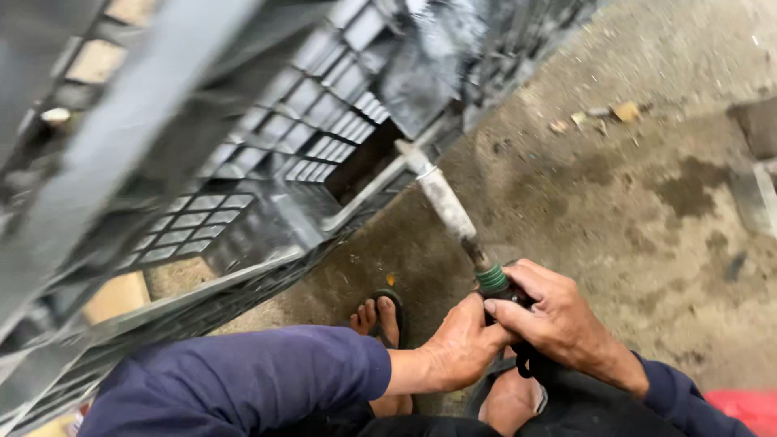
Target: The person repairs a plastic pallet by applying heat with a red heat gun and using a handheld welding tool to fuse the damaged sections together.
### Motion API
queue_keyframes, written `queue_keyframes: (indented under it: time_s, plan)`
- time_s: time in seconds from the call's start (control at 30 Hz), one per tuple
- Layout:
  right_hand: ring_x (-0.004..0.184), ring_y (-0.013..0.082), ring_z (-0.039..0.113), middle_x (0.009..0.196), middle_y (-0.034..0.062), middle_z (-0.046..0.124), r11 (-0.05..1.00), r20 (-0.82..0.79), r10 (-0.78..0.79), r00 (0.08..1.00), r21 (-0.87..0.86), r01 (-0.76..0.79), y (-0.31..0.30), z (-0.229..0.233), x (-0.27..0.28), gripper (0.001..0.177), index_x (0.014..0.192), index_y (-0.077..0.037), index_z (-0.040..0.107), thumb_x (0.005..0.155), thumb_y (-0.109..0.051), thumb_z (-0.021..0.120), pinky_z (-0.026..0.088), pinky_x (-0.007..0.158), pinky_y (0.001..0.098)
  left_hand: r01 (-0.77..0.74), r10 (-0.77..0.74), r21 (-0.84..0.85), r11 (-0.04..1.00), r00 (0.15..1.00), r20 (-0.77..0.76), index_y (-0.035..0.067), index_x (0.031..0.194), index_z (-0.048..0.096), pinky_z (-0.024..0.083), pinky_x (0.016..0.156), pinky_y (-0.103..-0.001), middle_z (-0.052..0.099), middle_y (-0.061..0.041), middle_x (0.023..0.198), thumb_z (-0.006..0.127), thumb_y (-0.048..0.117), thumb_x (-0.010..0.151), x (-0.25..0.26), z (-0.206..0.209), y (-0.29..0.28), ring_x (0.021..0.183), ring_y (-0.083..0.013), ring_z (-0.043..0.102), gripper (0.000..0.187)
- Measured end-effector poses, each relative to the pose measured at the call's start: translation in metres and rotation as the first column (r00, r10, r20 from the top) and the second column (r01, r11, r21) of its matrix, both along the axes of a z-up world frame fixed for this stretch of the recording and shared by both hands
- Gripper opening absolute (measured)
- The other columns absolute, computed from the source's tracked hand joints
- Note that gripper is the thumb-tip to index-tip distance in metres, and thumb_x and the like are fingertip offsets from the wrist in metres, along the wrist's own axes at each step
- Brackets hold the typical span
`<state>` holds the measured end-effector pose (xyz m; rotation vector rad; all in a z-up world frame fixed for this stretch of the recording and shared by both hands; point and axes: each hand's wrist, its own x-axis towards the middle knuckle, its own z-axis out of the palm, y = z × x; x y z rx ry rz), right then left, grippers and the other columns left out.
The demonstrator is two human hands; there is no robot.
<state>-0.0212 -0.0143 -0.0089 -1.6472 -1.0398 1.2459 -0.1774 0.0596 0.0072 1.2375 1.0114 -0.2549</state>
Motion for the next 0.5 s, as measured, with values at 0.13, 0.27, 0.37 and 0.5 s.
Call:
queue_keyframes:
  time_s: [0.13,0.27,0.37,0.5]
  plan:
    - [0.077,0.0075,0.064,0.088,0.0006,0.072,0.997,-0.211,-0.056,0.976,-0.058,0.045,0.033,-0.003,-0.001,0.029,0.111,-0.002,0.072,0.086,-0.016,0.072,0.054,0.066,0.0243,-0.17,0.167,-0.006,0.985,0.959,0.227,-0.003,0.119,0.057,0.054,0.079,-0.037,0.068,-0.014,0.1,0.067,0.025,0.089,-0.001,0.019,0.026,0.092,-0.0227,0.067,0.043]
    - [0.06,0.0089,0.058,0.08,0.0012,0.069,0.969,-0.295,-0.155,0.943,-0.23,0.087,0.056,-0.007,-0.005,0.03,0.112,-0.002,0.071,0.089,-0.022,0.07,0.047,0.048,0.0263,-0.344,0.381,-0.189,0.92,0.896,0.226,0.0,0.115,0.047,0.059,0.066,-0.032,0.068,-0.011,0.094,0.06,0.022,0.091,-0.002,0.039,0.045,0.075,-0.0165,0.071,0.035]
    - [0.057,0.0059,0.056,0.077,0.0001,0.066,0.977,-0.353,-0.155,0.923,-0.193,0.09,0.069,-0.001,-0.002,0.034,0.116,-0.005,0.07,0.092,-0.03,0.067,0.045,0.044,0.0248,-0.366,0.442,-0.293,0.883,0.859,0.259,0.001,0.116,0.048,0.055,0.059,-0.032,0.064,-0.016,0.087,0.061,0.019,0.097,-0.008,0.06,0.062,0.066,-0.0185,0.064,0.029]
    - [0.057,0.0062,0.061,0.078,0.0008,0.069,0.996,-0.433,-0.031,0.901,-0.086,-0.007,0.082,0.007,-0.004,0.044,0.118,-0.002,0.068,0.098,-0.04,0.058,0.05,0.046,0.0238,-0.374,0.463,-0.337,0.864,0.854,0.239,-0.001,0.113,0.05,0.058,0.06,-0.032,0.066,-0.011,0.094,0.056,0.023,0.099,-0.014,0.083,0.082,0.07,-0.0159,0.066,0.028]
